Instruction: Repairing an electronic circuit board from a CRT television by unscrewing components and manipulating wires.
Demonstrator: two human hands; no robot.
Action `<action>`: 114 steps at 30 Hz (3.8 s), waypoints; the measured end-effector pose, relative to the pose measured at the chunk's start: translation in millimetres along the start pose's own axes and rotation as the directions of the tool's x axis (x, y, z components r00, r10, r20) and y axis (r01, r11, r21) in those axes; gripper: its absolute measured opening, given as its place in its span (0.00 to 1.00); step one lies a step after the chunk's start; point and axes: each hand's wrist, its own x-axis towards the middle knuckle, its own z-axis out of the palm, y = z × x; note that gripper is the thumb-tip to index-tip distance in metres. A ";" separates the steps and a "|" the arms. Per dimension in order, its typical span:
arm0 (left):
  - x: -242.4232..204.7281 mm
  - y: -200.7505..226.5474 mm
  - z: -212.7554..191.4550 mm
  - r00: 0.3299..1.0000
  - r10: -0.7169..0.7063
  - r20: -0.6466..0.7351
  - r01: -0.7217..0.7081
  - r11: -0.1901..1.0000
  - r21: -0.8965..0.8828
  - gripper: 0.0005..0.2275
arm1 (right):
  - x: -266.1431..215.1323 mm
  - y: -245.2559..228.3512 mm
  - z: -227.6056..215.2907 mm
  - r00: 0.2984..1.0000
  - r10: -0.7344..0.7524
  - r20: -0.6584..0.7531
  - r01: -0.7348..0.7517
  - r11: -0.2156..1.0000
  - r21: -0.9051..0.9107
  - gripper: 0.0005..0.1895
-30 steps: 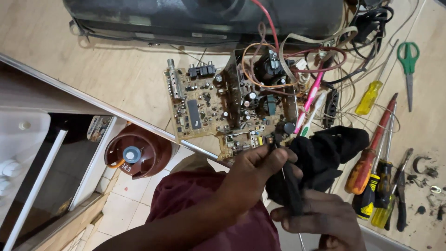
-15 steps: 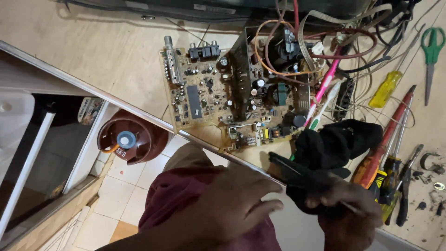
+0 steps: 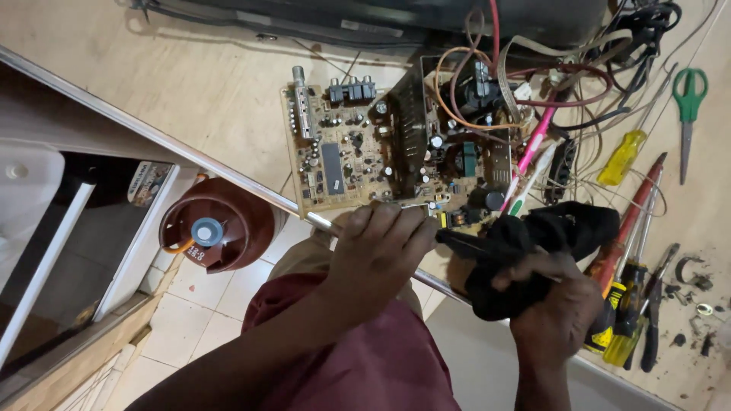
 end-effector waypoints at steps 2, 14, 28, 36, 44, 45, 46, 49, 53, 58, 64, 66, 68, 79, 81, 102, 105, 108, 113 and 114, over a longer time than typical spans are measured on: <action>-0.7 -0.3 4.5 1.000 0.006 -0.014 -0.006 0.999 0.045 0.06 | 6.9 -0.7 2.0 0.996 -0.008 0.091 -0.007 0.987 0.161 0.38; -4.0 3.1 9.9 0.999 0.004 0.054 -0.008 0.996 0.090 0.05 | 18.6 -1.5 -3.6 0.979 -0.036 0.203 -0.012 0.972 0.234 0.36; -3.5 2.9 15.6 1.000 -0.011 0.004 0.011 1.000 0.006 0.05 | 19.7 0.0 -4.2 0.990 -0.038 0.134 0.022 0.993 0.120 0.33; -0.5 2.2 10.1 1.000 -0.021 -0.019 0.022 0.996 0.087 0.04 | 22.1 2.6 -26.0 0.989 -0.140 0.049 0.142 0.989 -0.048 0.14; 3.6 2.7 6.8 1.000 -0.011 -0.001 0.011 0.996 0.090 0.04 | 22.3 -18.0 -11.3 0.984 -0.073 0.162 0.083 0.995 -0.053 0.43; 2.7 2.6 5.8 1.000 -0.011 -0.001 0.011 0.996 0.091 0.04 | 23.5 -17.4 -8.9 0.984 -0.074 0.161 0.083 0.995 -0.052 0.43; 2.9 2.7 5.6 1.000 -0.011 -0.001 0.011 0.994 0.112 0.06 | 25.9 -16.9 -7.1 0.971 -0.105 0.214 0.118 0.992 -0.048 0.43; 3.9 3.8 6.8 1.000 -0.019 -0.015 0.020 0.993 0.118 0.05 | 34.1 -40.6 -4.4 0.928 -0.200 0.316 0.256 0.955 -0.148 0.40; -4.6 3.4 14.8 1.000 -0.031 0.003 0.031 0.997 0.074 0.08 | 34.8 -51.7 -13.7 0.903 -0.291 0.317 0.400 0.838 -0.371 0.20; -7.0 3.7 17.5 0.999 -0.029 -0.042 0.031 0.999 0.041 0.08 | 33.1 -48.8 1.7 0.911 -0.299 0.286 0.342 0.932 -0.116 0.41; -10.9 3.4 24.4 0.997 -0.060 -0.048 0.064 0.993 0.096 0.06 | 28.5 -58.6 10.3 0.882 -0.321 0.346 0.397 0.901 -0.174 0.39; -9.8 4.1 24.4 0.997 -0.068 -0.021 0.069 0.995 0.067 0.06 | 28.0 -58.6 11.5 0.889 -0.324 0.323 0.393 0.902 -0.179 0.39; -6.3 3.5 20.8 0.996 -0.049 -0.068 0.052 0.997 0.050 0.06 | 28.9 -55.3 11.0 0.876 -0.343 0.338 0.417 0.891 -0.178 0.39; 1.0 2.0 13.6 0.999 -0.035 -0.022 0.036 0.999 0.040 0.05 | 17.6 -43.8 -0.3 0.851 -0.414 0.324 0.499 0.829 -0.252 0.28; -5.3 2.8 10.3 0.999 -0.039 0.015 0.039 0.999 0.004 0.05 | 10.7 -35.4 -0.3 0.883 -0.397 0.250 0.456 0.851 -0.261 0.26; -0.5 3.6 9.3 1.000 -0.023 0.019 0.022 1.000 0.020 0.09 | 27.5 1.5 -20.4 0.887 -0.343 0.308 0.461 0.661 -0.592 0.19; -1.2 4.2 13.6 1.000 -0.018 0.016 0.017 0.998 0.063 0.10 | 67.9 -27.8 -4.9 0.962 -0.106 0.250 0.157 0.969 -0.193 0.32; -1.3 4.0 13.8 0.999 -0.031 0.019 0.029 0.993 0.116 0.13 | 83.2 -36.6 -4.9 0.949 -0.151 0.276 0.178 0.981 -0.077 0.39; -0.6 3.9 13.5 0.999 -0.035 -0.037 0.039 0.992 0.121 0.11 | 98.7 -35.5 4.8 0.949 0.028 0.313 0.018 0.990 -0.141 0.38; -2.2 4.7 14.1 0.999 -0.036 -0.039 0.041 0.992 0.122 0.11 | 97.5 -38.4 3.9 0.949 0.025 0.314 0.020 0.990 -0.140 0.38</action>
